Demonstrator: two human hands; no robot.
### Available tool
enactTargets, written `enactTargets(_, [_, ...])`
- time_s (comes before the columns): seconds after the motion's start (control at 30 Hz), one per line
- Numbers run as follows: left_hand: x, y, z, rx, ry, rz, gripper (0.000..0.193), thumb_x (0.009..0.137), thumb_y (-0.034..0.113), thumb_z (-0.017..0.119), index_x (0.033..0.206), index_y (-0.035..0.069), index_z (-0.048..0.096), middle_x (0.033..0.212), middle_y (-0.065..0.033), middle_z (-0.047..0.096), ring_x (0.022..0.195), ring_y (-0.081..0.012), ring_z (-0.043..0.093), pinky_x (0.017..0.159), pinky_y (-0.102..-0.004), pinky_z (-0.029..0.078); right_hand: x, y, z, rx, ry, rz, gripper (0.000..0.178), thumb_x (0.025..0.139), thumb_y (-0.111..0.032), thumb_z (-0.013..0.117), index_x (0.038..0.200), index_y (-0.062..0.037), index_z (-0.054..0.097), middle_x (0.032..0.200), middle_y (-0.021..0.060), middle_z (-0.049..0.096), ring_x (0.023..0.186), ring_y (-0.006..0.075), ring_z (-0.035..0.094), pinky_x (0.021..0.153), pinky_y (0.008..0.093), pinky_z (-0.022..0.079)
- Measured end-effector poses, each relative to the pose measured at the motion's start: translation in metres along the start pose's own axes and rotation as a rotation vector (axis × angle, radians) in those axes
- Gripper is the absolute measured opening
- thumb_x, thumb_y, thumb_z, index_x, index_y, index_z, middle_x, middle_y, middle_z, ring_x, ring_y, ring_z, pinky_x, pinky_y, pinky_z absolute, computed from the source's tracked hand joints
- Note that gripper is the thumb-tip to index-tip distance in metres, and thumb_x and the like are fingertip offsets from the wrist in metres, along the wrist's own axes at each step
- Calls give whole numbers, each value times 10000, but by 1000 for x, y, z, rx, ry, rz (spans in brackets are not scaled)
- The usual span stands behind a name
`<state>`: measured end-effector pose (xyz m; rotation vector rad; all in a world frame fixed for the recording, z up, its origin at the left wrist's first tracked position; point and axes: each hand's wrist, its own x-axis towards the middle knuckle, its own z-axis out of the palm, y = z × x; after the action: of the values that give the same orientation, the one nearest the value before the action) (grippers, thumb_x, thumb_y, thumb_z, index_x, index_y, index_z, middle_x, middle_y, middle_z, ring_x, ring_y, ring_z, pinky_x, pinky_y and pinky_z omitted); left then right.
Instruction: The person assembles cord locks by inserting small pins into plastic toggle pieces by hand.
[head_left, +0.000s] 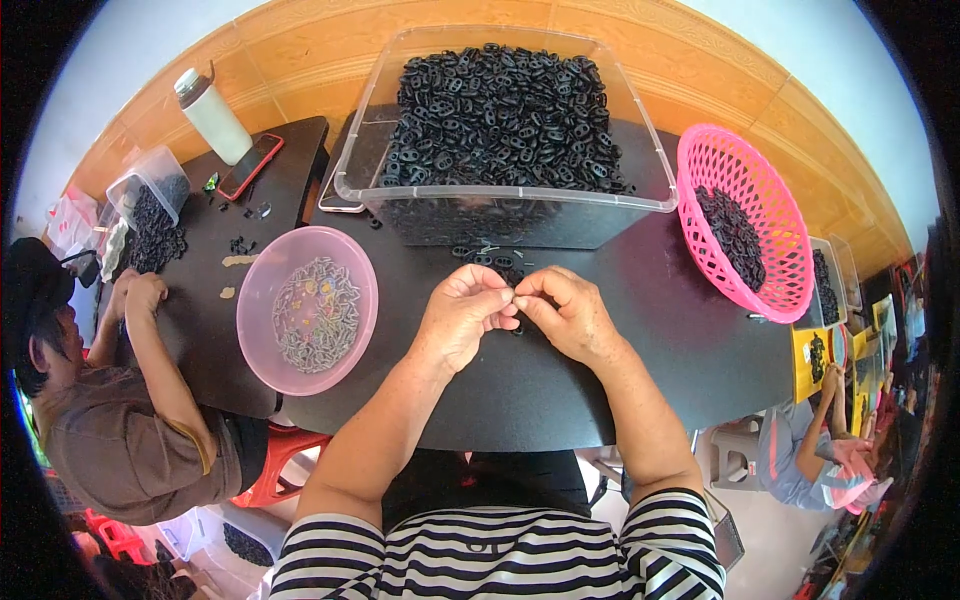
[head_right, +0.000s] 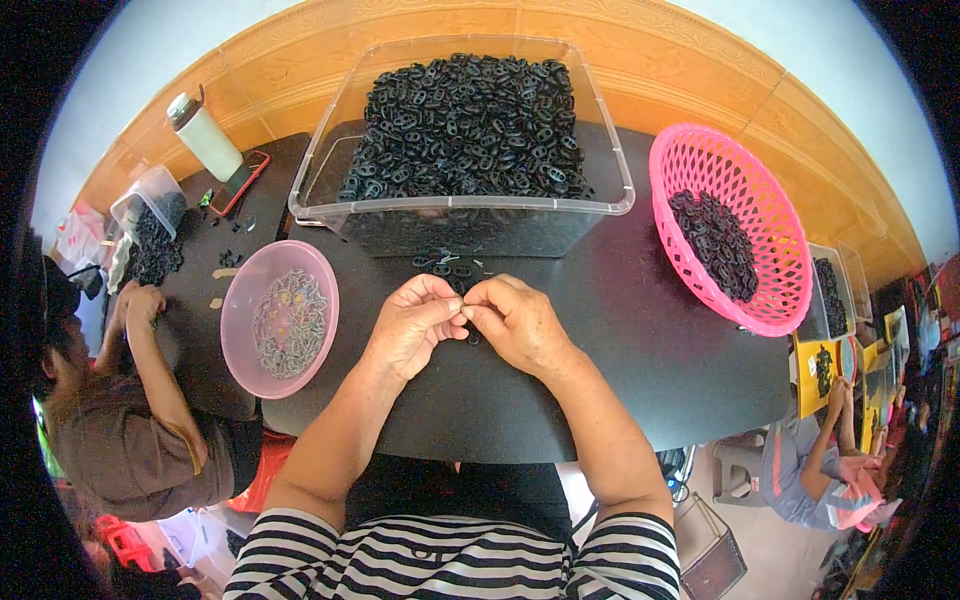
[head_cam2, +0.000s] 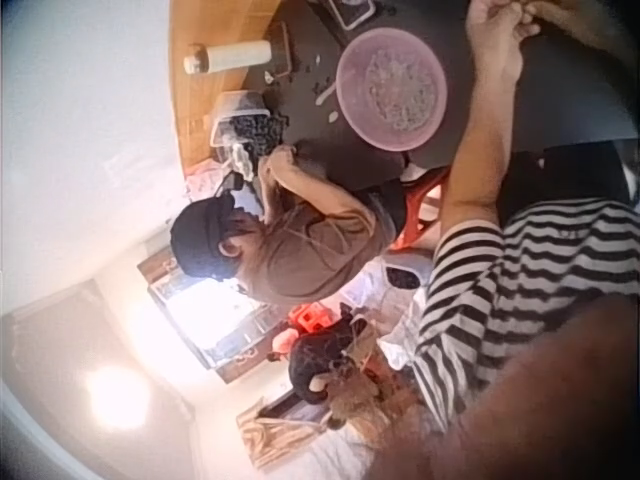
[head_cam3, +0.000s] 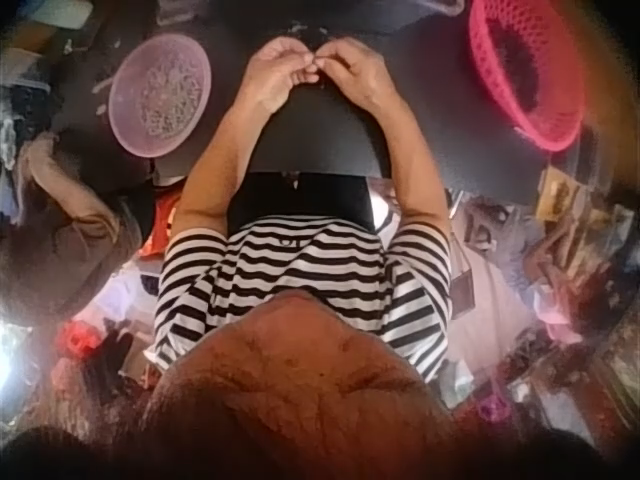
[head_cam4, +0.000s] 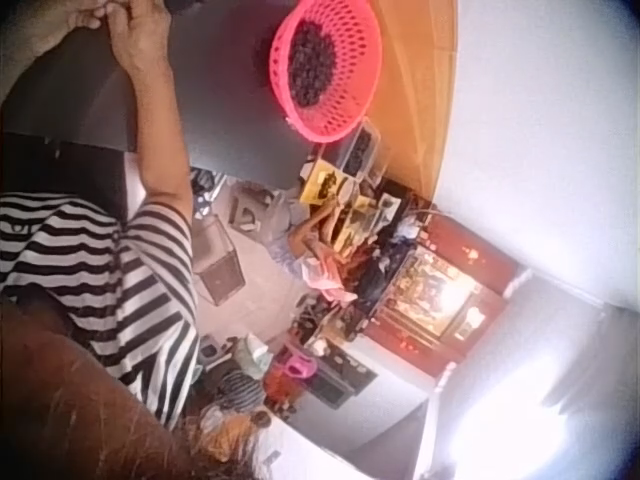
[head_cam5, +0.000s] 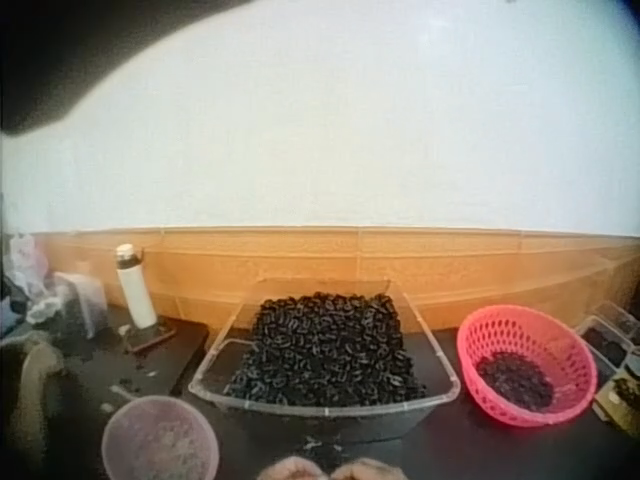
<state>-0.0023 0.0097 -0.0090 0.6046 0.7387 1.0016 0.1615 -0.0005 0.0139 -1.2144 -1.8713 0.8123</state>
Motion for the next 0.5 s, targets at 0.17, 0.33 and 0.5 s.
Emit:
enactTargets(0.17, [-2, 1, 1, -4, -7, 2, 75, 792, 18, 587, 850, 45, 547, 799, -75, 599, 723, -152, 594, 619, -290, 518, 0, 4, 3, -50, 63, -52, 67, 776, -92, 576, 796, -34, 549, 748, 100, 564, 723, 257, 568, 646, 333, 451])
enactTargets(0.33, [-5, 6, 4, 67, -9, -16, 107, 802, 14, 573, 908, 17, 555, 879, -103, 598, 759, -168, 595, 686, -301, 516, -1, 9, -9, 26, 46, 68, 69, 797, -90, 564, 791, -24, 544, 723, 75, 555, 682, 196, 550, 615, 302, 440])
enactTargets(0.5, [-6, 2, 7, 194, -40, 10, 144, 815, -8, 537, 959, -19, 544, 920, -120, 584, 776, -177, 591, 713, -301, 512, -3, 9, -21, -46, -40, 51, 100, 801, -111, 561, 788, -13, 545, 691, 72, 553, 654, 168, 542, 607, 293, 436])
